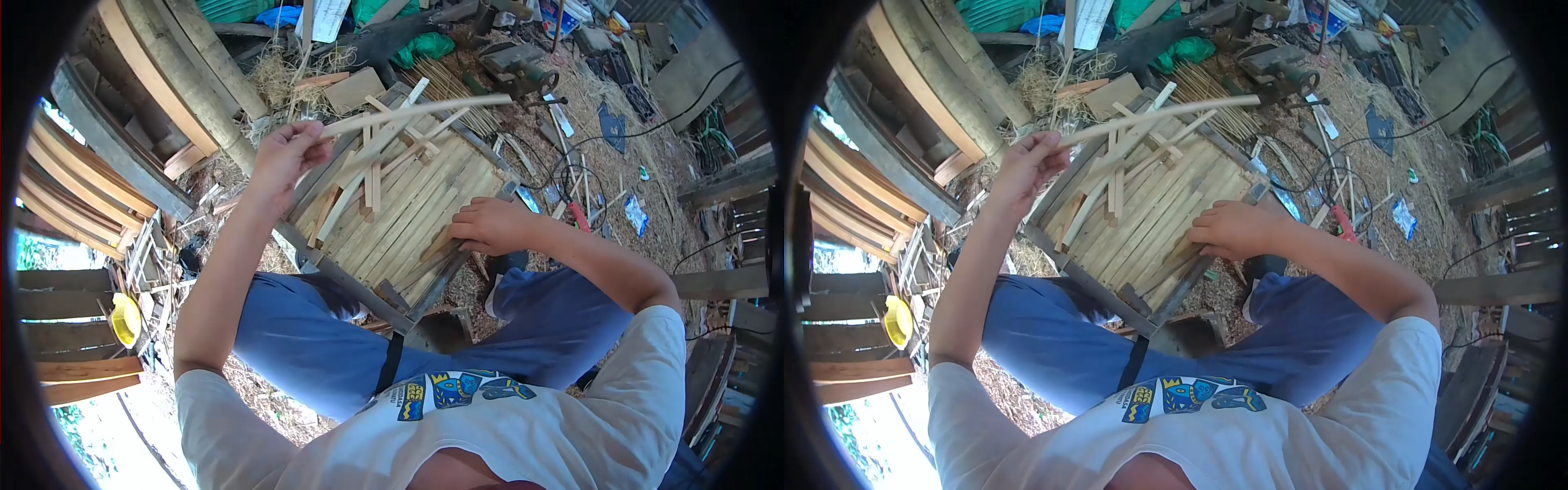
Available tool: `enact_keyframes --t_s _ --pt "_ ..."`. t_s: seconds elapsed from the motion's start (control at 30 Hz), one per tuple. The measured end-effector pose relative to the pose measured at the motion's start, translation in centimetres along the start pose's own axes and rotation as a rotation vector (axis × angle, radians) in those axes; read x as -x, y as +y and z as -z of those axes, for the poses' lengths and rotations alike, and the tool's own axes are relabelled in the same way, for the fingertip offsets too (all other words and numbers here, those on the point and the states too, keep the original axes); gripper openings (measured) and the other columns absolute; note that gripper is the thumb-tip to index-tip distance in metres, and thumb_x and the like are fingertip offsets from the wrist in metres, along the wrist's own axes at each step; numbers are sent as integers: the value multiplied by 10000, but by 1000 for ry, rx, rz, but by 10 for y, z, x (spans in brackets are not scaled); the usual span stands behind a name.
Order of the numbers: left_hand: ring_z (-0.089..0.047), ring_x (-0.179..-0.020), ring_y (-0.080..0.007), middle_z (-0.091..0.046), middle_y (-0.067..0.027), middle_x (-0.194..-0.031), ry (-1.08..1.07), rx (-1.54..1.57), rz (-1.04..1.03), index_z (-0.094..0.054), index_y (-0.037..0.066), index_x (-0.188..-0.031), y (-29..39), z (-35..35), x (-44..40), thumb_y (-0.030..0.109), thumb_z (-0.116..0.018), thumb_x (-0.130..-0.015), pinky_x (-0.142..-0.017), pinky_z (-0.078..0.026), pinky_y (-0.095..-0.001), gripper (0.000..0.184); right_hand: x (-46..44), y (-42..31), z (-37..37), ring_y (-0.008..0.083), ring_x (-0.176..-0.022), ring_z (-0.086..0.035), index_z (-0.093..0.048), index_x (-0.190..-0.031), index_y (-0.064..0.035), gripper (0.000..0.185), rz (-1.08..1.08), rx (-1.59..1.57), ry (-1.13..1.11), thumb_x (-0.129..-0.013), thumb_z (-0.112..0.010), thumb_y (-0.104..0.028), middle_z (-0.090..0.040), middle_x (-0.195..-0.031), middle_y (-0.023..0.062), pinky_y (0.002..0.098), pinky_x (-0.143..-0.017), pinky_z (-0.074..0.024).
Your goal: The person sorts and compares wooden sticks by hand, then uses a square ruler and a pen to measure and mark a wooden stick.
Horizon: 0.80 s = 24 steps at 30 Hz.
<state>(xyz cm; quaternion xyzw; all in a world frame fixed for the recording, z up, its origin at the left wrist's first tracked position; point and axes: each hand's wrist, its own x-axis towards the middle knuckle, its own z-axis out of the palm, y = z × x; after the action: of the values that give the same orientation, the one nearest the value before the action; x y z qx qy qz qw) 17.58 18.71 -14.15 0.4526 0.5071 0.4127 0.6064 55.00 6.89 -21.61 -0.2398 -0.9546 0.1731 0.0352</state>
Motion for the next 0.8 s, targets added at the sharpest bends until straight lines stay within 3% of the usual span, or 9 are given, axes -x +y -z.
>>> enact_keyframes --t_s 0.1,0.3,0.33,0.6,0.7,0.8 --pt "-734 -894 -164 -740 -79 -1056 85 56 -77 -653 5 -1220 16 22 0 249 -712 -1046 -880 -630 -326 305 -2 6 14 353 -954 -672 -610 -1148 -102 294 -51 10 51 -909 -753 -195 -652 -975 103 477 -829 -519" --pt "-717 -919 -163 -740 -85 -1040 193 263 -172 -676 14 -1168 25 70 0 206 -717 -1044 -890 -624 -354 232 -22 21 43 377 -894 -691 -633 -1132 -119 229 -348 -63 266 -969 -720 -253 -680 -940 147 509 -747 -517" --pt "-714 -919 -161 -741 -81 -1024 195 276 -194 -682 17 -1153 24 75 1 209 -724 -1041 -898 -621 -360 226 -28 24 49 362 -922 -688 -649 -1130 -122 207 -400 -70 260 -981 -709 -253 -700 -961 134 500 -789 -514" --pt "-713 -910 -161 -753 -86 -1033 206 290 -257 -702 25 -1173 29 88 17 211 -737 -1033 -883 -613 -339 236 -90 72 72 301 -1038 -667 -669 -1209 -133 255 -150 109 325 -1009 -679 -291 -728 -1042 89 436 -961 -422" --pt "-717 -916 -173 -747 -101 -1057 232 286 -279 -662 25 -1205 30 98 20 209 -747 -1025 -895 -616 -340 270 -124 87 70 263 -1074 -658 -679 -1206 -144 258 -16 163 377 -1013 -675 -314 -735 -1062 59 428 -971 -391" --pt "-726 -925 -188 -733 -114 -1085 265 281 -290 -611 32 -1224 32 107 26 200 -763 -1013 -922 -623 -354 311 -153 96 68 223 -1125 -639 -705 -1199 -150 275 -17 191 327 -1009 -679 -347 -738 -1080 29 428 -990 -340"
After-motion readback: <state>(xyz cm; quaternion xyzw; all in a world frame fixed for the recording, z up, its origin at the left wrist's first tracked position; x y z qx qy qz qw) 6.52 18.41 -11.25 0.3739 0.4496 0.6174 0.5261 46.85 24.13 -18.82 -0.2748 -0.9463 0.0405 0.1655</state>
